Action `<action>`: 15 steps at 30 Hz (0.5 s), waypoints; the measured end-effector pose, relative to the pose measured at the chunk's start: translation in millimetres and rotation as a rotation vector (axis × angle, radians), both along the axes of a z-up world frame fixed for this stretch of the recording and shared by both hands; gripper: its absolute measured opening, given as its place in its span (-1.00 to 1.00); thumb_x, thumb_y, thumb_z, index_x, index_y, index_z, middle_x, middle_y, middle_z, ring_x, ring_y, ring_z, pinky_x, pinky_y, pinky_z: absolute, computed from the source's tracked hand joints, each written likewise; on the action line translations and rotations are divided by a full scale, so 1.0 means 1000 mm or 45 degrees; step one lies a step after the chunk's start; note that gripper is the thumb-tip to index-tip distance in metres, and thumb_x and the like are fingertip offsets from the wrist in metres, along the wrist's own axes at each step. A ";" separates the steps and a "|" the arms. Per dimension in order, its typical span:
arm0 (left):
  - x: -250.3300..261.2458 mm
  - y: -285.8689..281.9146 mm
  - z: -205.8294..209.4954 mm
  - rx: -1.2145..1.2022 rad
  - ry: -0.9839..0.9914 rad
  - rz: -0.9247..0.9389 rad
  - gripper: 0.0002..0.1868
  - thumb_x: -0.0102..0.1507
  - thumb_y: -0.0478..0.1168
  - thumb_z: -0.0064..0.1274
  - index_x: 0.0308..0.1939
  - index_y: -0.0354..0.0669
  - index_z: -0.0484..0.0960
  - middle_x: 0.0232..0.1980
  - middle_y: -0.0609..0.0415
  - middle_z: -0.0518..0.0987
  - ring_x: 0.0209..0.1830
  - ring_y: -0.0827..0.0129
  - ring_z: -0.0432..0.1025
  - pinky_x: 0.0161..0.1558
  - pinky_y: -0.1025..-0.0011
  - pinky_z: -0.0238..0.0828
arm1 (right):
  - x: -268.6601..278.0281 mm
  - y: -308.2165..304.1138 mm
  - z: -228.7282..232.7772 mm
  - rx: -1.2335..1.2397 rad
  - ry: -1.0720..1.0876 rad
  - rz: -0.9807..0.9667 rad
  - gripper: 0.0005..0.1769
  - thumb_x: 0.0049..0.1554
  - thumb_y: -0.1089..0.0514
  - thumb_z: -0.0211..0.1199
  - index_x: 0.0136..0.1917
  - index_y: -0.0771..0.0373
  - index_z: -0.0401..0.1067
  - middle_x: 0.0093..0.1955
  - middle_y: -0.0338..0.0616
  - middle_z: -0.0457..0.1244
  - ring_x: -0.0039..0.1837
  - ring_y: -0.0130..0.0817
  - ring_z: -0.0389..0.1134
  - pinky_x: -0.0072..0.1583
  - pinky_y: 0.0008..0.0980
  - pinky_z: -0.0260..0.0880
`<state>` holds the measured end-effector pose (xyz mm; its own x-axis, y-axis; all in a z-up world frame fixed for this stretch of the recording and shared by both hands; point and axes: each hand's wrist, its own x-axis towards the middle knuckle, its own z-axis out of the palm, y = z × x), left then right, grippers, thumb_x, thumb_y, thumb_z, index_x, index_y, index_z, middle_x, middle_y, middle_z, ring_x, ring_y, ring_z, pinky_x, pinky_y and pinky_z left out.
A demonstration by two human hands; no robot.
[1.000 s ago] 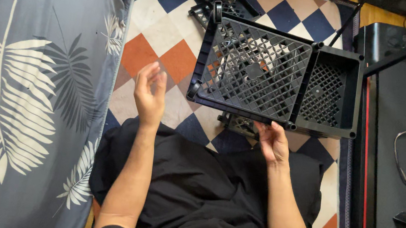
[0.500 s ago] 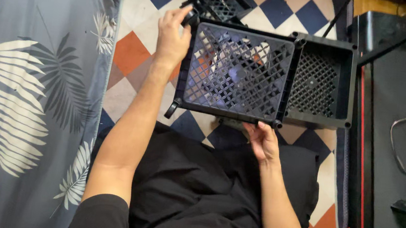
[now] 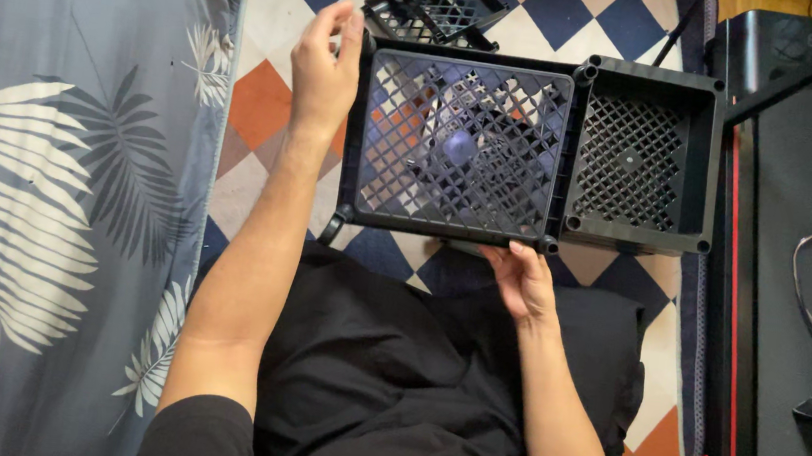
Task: The person unpacks a cardboard box containing black plastic crate parts and small connectors. They remove the crate sections and connectors, then proceed to assemble the crate by inserting the connectors into the corners of the crate sections.
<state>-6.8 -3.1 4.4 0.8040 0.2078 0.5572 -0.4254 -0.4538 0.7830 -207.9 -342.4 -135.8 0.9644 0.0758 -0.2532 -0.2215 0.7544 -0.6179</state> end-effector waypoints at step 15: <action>-0.158 -0.117 -0.127 -1.332 0.957 -0.290 -0.43 0.33 0.13 0.05 0.21 -0.19 0.34 0.02 0.08 0.56 -0.07 0.46 0.56 -0.18 0.52 0.56 | 0.042 0.046 0.002 0.127 -0.002 -0.117 -0.75 0.18 0.33 0.28 0.15 0.36 0.48 0.16 -0.02 0.40 0.24 -0.12 0.43 0.43 -0.04 0.40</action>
